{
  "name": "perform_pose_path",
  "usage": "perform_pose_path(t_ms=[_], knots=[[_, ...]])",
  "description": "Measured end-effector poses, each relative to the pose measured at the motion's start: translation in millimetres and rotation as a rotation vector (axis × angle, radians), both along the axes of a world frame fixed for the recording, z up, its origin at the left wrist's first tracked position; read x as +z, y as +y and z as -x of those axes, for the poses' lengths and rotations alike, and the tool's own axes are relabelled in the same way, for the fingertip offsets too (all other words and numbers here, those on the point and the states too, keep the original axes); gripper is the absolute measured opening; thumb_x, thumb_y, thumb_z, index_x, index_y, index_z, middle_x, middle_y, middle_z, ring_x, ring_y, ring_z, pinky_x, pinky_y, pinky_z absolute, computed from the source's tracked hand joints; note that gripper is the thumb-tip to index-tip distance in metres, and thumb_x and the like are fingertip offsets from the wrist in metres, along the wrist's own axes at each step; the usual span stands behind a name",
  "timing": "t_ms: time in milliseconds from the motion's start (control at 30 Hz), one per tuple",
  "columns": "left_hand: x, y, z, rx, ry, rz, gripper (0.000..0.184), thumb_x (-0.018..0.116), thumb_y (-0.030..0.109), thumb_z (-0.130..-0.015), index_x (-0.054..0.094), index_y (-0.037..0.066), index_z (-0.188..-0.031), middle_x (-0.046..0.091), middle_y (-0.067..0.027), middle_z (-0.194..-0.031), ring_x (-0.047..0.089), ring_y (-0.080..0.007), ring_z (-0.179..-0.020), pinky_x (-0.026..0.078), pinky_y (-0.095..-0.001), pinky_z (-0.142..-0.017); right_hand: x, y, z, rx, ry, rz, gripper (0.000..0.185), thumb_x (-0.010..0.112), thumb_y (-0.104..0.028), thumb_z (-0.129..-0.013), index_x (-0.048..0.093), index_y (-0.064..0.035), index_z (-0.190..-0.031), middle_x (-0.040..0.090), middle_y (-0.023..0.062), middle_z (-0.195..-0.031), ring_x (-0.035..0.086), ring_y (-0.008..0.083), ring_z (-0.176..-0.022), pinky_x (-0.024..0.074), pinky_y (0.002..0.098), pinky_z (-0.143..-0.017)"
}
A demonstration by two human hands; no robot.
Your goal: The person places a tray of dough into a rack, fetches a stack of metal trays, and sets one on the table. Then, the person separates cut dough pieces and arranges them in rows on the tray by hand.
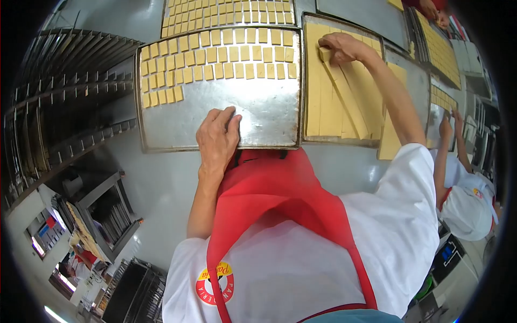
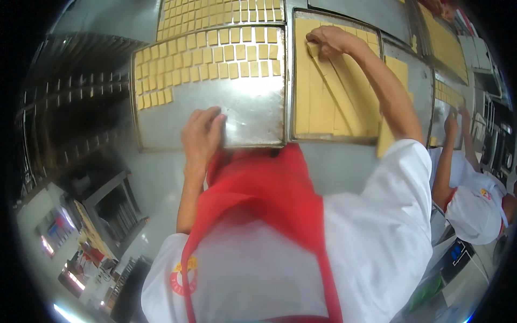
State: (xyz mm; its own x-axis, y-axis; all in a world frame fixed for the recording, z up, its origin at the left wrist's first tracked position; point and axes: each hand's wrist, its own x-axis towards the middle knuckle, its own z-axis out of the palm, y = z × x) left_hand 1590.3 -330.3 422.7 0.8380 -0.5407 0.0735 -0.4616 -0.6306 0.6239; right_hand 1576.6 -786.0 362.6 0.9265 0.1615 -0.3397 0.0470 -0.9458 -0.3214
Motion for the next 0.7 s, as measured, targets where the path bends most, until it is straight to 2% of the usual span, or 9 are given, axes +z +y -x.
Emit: perform_pose_path(t_ms=[133,200,233,267,333,467,567,667,700], knots=[[-2,0,0,-0.016,-0.005,0.025,0.019,0.076,0.014,-0.087,0.076,0.005,-0.105,0.066,-0.0124,-0.087,0.066,-0.0334,-0.074,0.052,-0.0418,-0.068,14,6,-6,-0.014,0.220,-0.024,0.042,0.080,-0.009,-0.061,0.069,-0.0007,-0.101,0.072,0.0158,-0.083,0.068,0.0370,-0.079,0.0545,0.0439,-0.072],[-3,0,-1,-0.041,0.010,0.027,0.018,0.076,0.014,-0.087,0.075,0.004,-0.103,0.066,-0.0125,-0.085,0.066,-0.0328,-0.074,0.052,-0.0411,-0.068,23,5,3,-0.230,0.122,-0.227,0.029,0.076,-0.006,-0.065,0.064,0.0023,-0.089,0.065,0.0123,-0.075,0.060,0.0264,-0.069,0.0499,0.0379,-0.068],[-3,0,-2,-0.042,0.014,0.029,0.018,0.076,0.014,-0.087,0.075,0.004,-0.103,0.066,-0.0125,-0.085,0.066,-0.0328,-0.074,0.052,-0.0411,-0.068,26,3,3,-0.271,0.111,-0.276,0.027,0.079,-0.008,-0.072,0.066,0.0003,-0.094,0.066,0.0074,-0.079,0.060,0.0168,-0.070,0.0489,0.0347,-0.065],[-3,-1,-3,-0.066,0.047,0.059,0.019,0.076,0.013,-0.087,0.076,0.004,-0.104,0.067,-0.0127,-0.086,0.066,-0.0316,-0.073,0.053,-0.0400,-0.067,30,3,8,-0.272,0.113,-0.273,0.027,0.079,-0.008,-0.072,0.066,0.0003,-0.094,0.066,0.0074,-0.079,0.060,0.0168,-0.070,0.0489,0.0347,-0.065],[-2,-3,-7,-0.089,0.079,0.088,0.020,0.076,0.013,-0.087,0.076,0.003,-0.104,0.068,-0.0129,-0.087,0.067,-0.0304,-0.073,0.053,-0.0390,-0.067,40,9,21,-0.736,0.011,-0.573,0.028,0.081,-0.011,-0.077,0.067,-0.0008,-0.098,0.066,0.0017,-0.081,0.059,0.0121,-0.071,0.0480,0.0303,-0.063],[0,-4,-14,-0.149,0.354,0.159,0.035,0.080,0.015,-0.087,0.073,0.001,-0.118,0.073,-0.0119,-0.096,0.066,-0.0213,-0.074,0.054,-0.0329,-0.070,79,90,45,-0.718,0.018,-0.892,0.029,0.083,-0.008,-0.080,0.070,-0.0011,-0.105,0.069,0.0005,-0.088,0.061,0.0089,-0.076,0.0486,0.0263,-0.065],[1,-11,-21,-0.150,0.699,0.556,0.056,0.083,0.015,-0.086,0.062,0.001,-0.136,0.071,-0.0068,-0.105,0.065,-0.0144,-0.081,0.056,-0.0283,-0.074,80,177,48,-0.520,0.033,-0.869,0.034,0.086,-0.014,-0.074,0.074,-0.0013,-0.104,0.075,0.0084,-0.090,0.068,0.0179,-0.083,0.0533,0.0342,-0.078],[-5,1,-34,-0.135,0.863,0.447,0.054,0.082,0.013,-0.087,0.062,0.001,-0.135,0.072,-0.0075,-0.104,0.065,-0.0142,-0.081,0.056,-0.0273,-0.075,64,251,46,-0.402,0.061,-0.747,0.040,0.087,-0.007,-0.075,0.073,-0.0020,-0.112,0.073,0.0025,-0.091,0.066,0.0144,-0.086,0.0528,0.0313,-0.081],[-12,9,-37,-0.122,0.816,0.388,0.042,0.079,0.013,-0.088,0.068,0.000,-0.126,0.072,-0.0083,-0.099,0.065,-0.0132,-0.080,0.055,-0.0275,-0.072,58,263,47,-0.433,0.120,-0.720,0.039,0.085,-0.005,-0.075,0.073,-0.0040,-0.113,0.073,0.0023,-0.093,0.067,0.0161,-0.091,0.0524,0.0328,-0.083]])
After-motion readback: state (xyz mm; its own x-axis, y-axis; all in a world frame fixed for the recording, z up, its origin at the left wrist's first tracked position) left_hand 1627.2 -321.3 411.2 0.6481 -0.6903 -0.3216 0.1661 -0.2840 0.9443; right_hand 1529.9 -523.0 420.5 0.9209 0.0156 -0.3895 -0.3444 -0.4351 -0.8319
